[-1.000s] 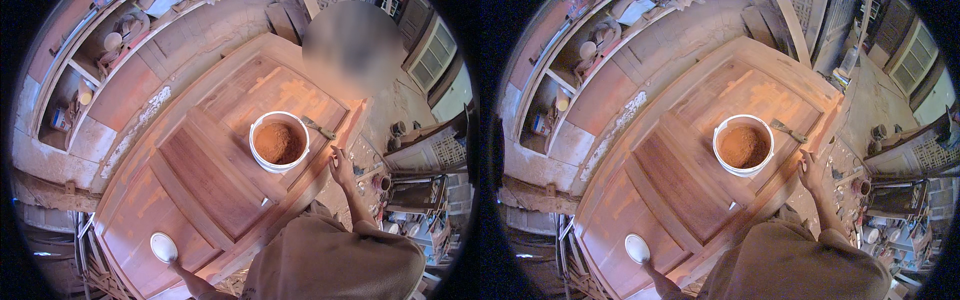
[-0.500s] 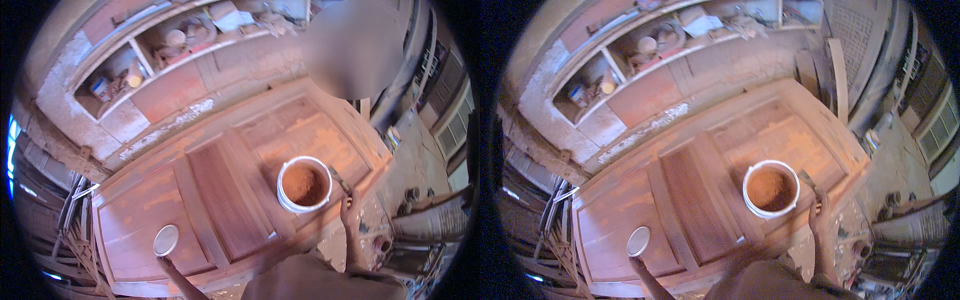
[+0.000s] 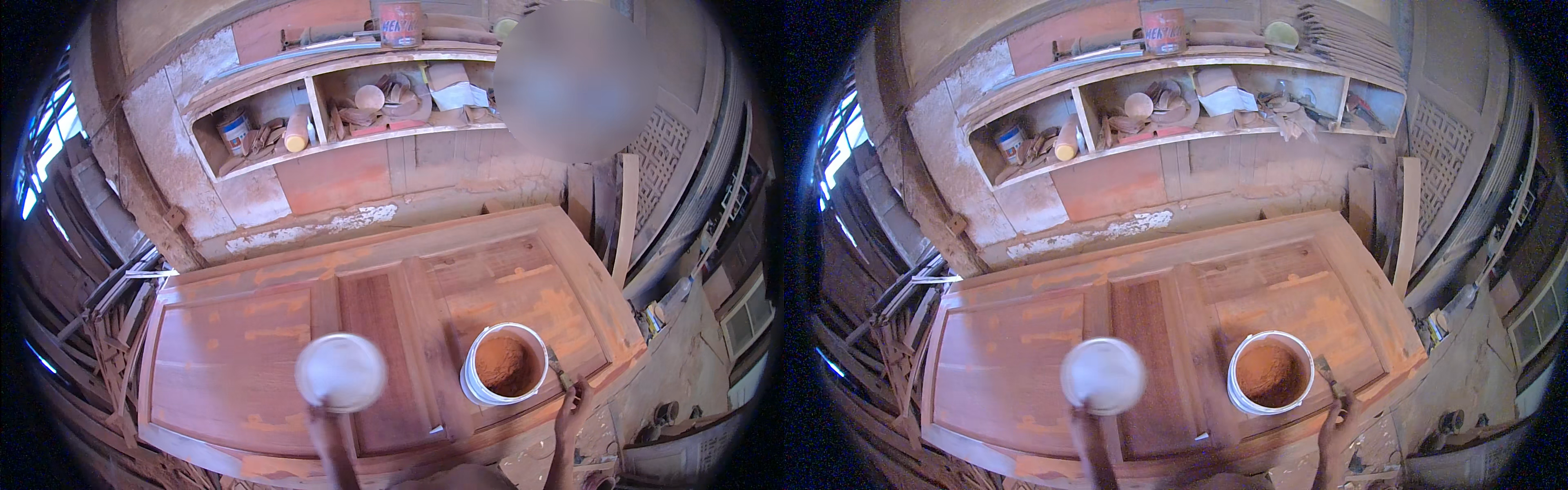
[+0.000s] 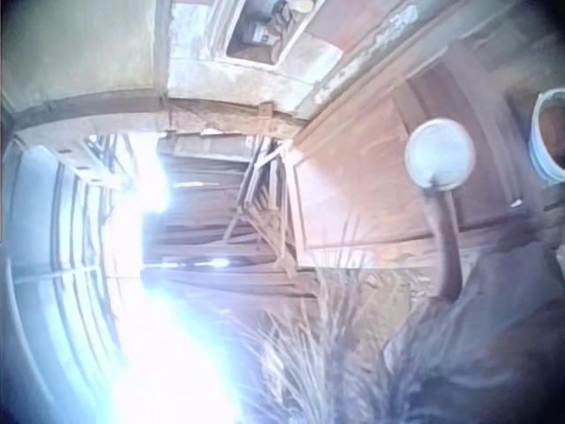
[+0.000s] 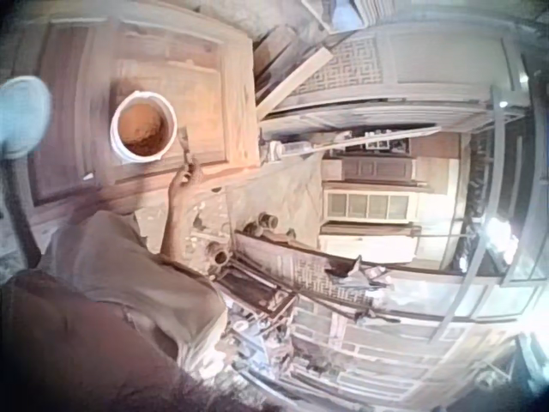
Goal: The person applies wood filler to a wooden door using a putty knife, scraping the filler into holes and along the edges before smoothing it out.
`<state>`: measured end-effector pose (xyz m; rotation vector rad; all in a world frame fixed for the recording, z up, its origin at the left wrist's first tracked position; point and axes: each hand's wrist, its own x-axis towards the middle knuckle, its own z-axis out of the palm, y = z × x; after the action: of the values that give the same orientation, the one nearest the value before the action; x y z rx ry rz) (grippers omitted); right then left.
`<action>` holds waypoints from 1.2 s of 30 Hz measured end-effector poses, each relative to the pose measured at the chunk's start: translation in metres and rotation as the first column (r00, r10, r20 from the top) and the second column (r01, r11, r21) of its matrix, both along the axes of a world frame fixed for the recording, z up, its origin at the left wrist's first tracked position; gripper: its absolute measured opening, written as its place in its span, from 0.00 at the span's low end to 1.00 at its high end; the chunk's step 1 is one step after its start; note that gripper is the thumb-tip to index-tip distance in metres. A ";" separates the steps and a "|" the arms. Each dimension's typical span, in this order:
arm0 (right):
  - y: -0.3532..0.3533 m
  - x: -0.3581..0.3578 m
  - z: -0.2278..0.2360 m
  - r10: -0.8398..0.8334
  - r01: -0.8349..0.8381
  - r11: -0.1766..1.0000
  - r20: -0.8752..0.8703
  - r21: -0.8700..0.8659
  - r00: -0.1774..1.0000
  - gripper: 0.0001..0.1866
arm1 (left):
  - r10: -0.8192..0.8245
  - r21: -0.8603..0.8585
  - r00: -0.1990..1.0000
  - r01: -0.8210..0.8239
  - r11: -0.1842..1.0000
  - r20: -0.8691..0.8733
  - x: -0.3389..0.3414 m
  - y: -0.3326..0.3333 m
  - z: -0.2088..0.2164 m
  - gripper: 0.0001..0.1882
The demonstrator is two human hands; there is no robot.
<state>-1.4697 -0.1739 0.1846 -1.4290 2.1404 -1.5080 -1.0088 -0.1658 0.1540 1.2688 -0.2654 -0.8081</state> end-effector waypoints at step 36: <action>-0.051 0.017 -0.049 0.314 -0.307 0.943 0.041 -0.129 0.949 0.19 | -0.597 0.288 0.258 0.690 0.664 0.760 -0.215 -0.065 0.017 0.41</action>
<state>-1.4523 -0.2252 0.1354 -1.6452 1.7136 -1.5567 -1.2239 -0.2304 0.1712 1.3538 -1.7095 -0.8016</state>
